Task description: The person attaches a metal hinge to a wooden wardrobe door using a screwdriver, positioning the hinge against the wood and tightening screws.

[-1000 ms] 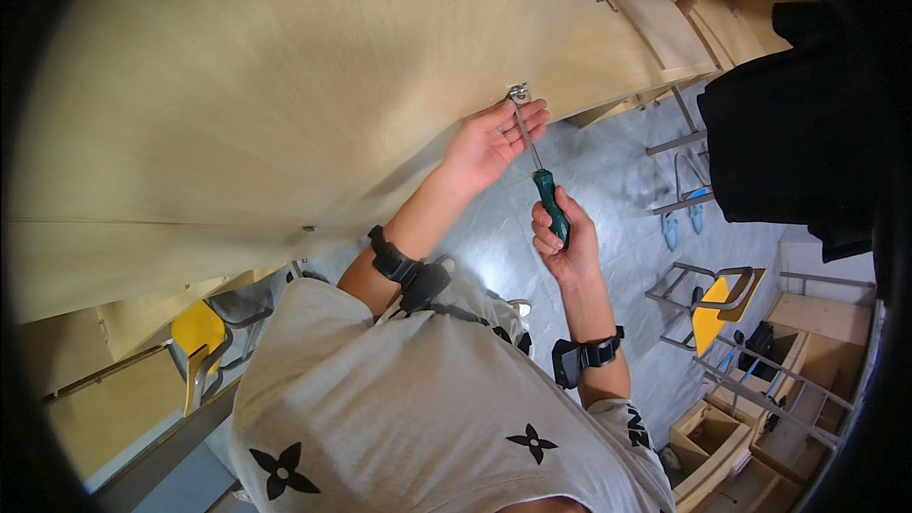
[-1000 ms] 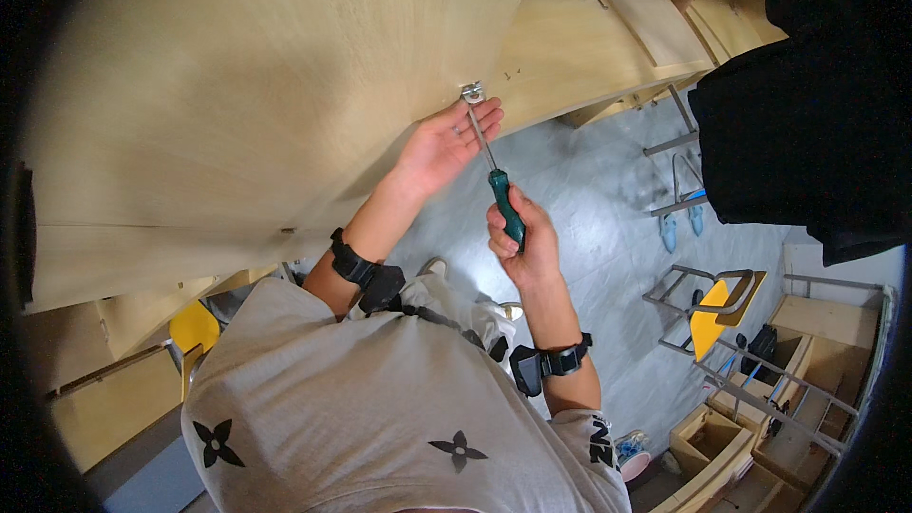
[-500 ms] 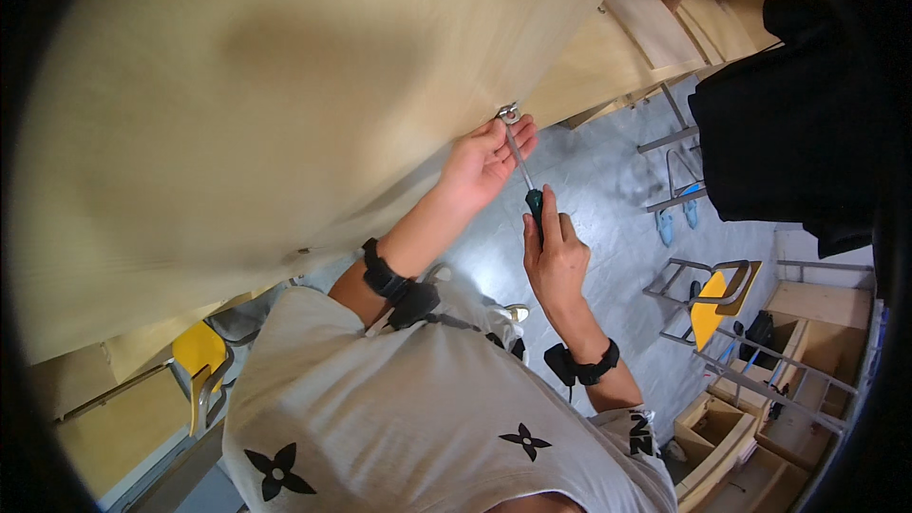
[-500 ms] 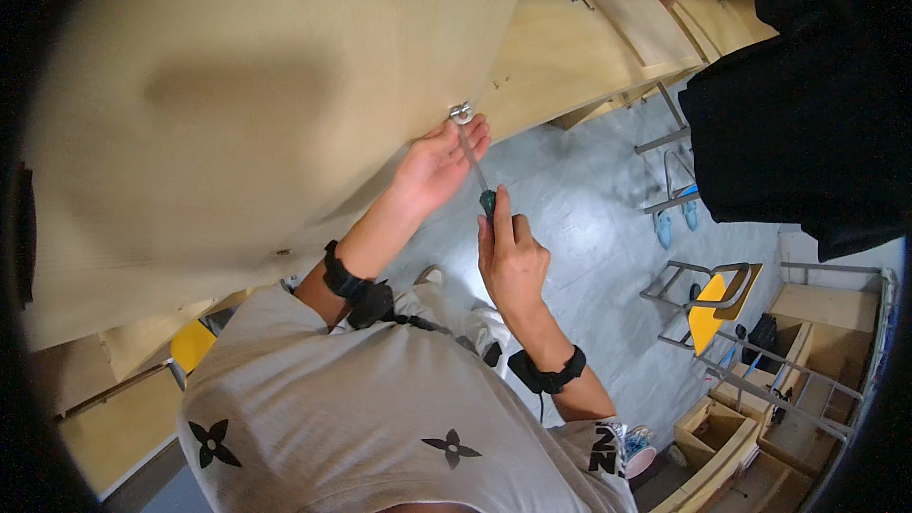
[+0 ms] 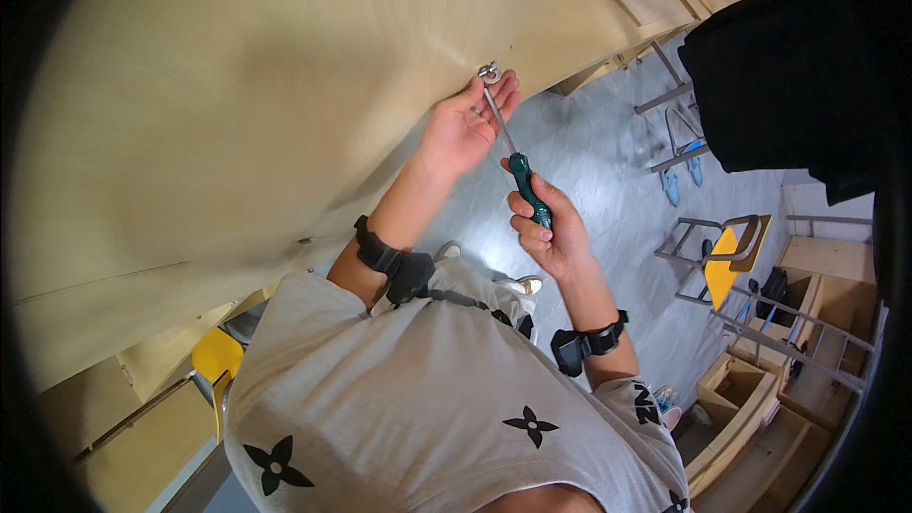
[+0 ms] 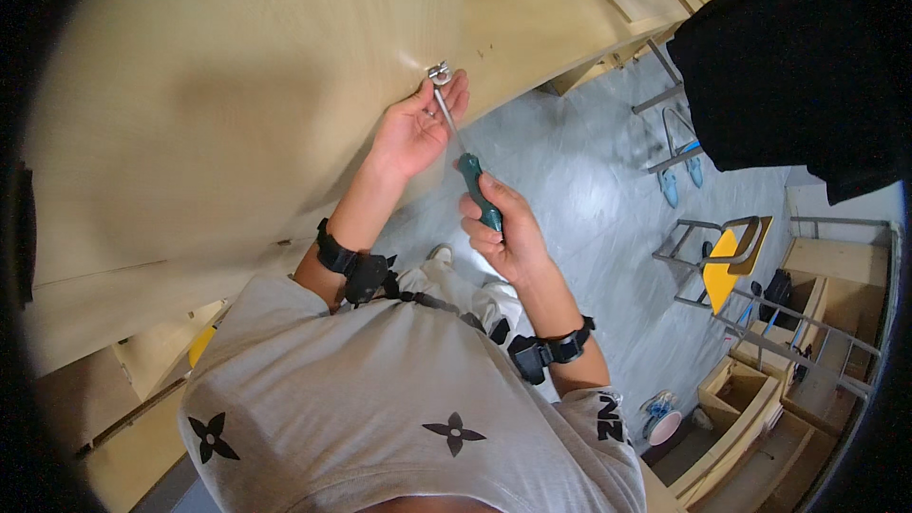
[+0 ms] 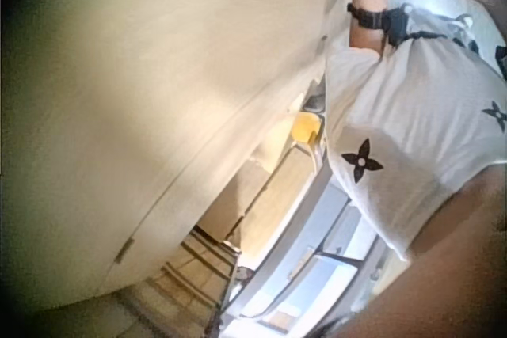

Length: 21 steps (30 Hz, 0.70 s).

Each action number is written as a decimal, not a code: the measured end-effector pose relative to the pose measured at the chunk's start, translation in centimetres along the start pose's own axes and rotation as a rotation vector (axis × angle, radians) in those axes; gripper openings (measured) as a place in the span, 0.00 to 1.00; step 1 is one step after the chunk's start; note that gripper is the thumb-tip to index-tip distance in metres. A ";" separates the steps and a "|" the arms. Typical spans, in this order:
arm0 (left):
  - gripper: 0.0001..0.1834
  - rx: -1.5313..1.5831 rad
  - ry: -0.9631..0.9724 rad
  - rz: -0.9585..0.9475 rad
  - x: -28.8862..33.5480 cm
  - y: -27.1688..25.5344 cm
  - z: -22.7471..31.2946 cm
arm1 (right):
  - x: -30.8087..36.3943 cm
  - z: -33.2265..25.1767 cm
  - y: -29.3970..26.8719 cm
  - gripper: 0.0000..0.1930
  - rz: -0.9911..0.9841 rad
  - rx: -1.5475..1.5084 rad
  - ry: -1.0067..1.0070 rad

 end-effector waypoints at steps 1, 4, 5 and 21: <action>0.16 0.052 -0.034 0.000 0.1 0.2 -0.1 | 0.9 -0.6 -0.8 0.20 0.139 0.263 -0.032; 0.16 0.076 -0.043 -0.030 -0.3 0.6 0.3 | 2.7 -1.0 -0.7 0.21 0.297 0.594 -0.091; 0.15 0.047 -0.025 -0.047 -0.1 0.7 0.3 | 3.2 -2.0 -0.4 0.21 0.369 0.802 -0.206; 0.14 0.052 -0.053 -0.004 0.1 0.3 -0.1 | 2.7 -6.9 2.0 0.21 0.586 1.482 -0.565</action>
Point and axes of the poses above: each hand's wrist, its own x-axis away from the middle knuckle, its own y-axis out of the palm, z = x × y, the point moved 10 cm from there along -x, towards the middle knuckle, and after that the axes turned 11 degrees about x, right-handed, at the moved point
